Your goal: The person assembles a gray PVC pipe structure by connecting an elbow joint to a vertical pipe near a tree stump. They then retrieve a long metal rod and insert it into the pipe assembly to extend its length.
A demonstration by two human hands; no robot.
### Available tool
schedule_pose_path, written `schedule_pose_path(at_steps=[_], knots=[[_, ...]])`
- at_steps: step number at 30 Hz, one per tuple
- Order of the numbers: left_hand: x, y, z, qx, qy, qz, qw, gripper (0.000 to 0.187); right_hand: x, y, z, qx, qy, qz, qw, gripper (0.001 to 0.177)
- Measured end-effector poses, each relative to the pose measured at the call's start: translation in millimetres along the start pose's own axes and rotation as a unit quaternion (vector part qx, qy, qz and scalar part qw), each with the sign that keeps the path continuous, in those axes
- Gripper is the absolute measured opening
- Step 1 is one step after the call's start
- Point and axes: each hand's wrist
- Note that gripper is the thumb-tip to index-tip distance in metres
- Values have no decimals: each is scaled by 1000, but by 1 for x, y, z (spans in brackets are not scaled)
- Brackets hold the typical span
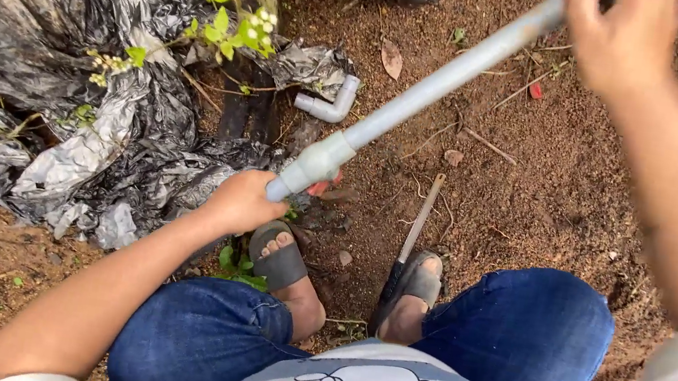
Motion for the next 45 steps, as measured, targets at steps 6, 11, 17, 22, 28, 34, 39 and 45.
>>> schedule_pose_path(at_steps=[6,11,17,22,28,34,39,45], knots=[[-20,73,32,7,99,-72,992,31,-7,-100,55,-66,87,-38,993,49],[-41,127,48,-68,242,-128,959,40,30,-128,40,-353,93,8,931,39],[-56,141,61,-94,311,-131,937,42,26,-153,18,-293,92,-25,951,38],[-54,138,63,-126,311,-153,929,45,20,-154,2,-357,102,31,928,35],[-13,105,34,-105,186,-137,967,46,-6,-134,5,-437,43,163,883,23],[-9,99,63,-285,32,-305,908,18,-103,-168,-3,-363,-125,487,785,21],[9,147,39,-349,191,-283,873,13,-158,-313,25,-414,-60,448,790,24],[23,199,-55,-229,264,-112,930,23,-169,-335,87,-505,-45,596,623,47]])
Point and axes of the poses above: each hand's wrist, its own y-axis towards the middle knuckle, its own x-axis out of the back of the hand, z = x × y, and after that the axes turned 10 degrees about -z, right-handed
